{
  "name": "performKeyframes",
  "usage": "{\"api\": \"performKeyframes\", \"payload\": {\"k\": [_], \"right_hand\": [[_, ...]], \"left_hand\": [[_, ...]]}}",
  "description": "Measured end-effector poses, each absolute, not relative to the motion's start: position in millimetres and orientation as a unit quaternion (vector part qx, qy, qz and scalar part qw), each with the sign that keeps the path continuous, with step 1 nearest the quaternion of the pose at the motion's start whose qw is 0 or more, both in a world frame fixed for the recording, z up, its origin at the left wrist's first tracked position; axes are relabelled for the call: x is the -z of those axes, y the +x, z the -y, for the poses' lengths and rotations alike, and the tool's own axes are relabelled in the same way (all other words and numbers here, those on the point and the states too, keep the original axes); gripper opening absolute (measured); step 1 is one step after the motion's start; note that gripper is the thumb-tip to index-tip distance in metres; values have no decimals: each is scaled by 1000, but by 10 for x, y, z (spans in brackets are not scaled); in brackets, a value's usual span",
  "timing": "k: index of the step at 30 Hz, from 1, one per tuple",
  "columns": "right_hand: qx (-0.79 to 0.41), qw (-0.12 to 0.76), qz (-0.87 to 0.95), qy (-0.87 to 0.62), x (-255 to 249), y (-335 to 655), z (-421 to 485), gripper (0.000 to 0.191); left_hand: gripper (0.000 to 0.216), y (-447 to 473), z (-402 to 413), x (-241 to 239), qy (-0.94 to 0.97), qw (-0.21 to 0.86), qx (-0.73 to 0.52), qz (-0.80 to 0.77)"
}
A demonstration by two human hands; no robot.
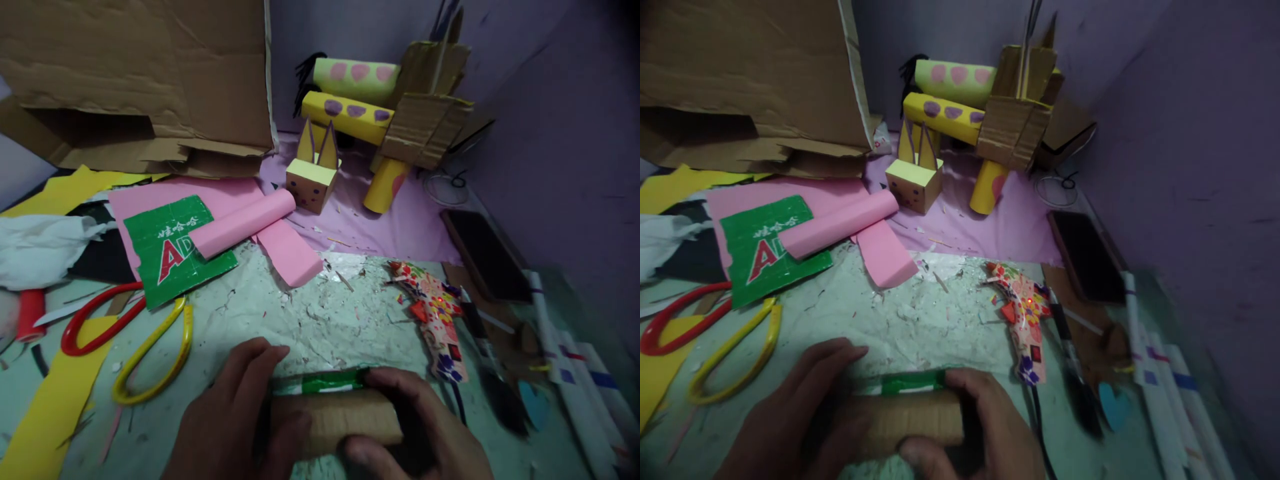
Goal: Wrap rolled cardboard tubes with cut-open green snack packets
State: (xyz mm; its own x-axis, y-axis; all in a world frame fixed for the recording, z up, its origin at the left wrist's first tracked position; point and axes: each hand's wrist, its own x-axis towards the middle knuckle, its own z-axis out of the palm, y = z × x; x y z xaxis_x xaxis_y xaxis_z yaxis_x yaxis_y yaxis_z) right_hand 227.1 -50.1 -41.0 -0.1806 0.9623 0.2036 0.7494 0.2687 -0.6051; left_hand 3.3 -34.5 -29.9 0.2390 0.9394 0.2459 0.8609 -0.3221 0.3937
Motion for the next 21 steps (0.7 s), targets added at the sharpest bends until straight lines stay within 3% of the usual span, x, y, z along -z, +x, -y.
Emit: {"api": "performKeyframes", "payload": {"k": [6,15,21], "right_hand": [[-221,282,753,-552,387,2238,422,67],[-269,366,745,-490,301,2187,362,33],[-280,385,739,-477,296,2173,407,34]], "left_hand": [[20,5,229,268,826,148,-267,-474],[20,53,270,166,834,169,-263,-455],[28,51,264,145,849,193,-250,-424]]}}
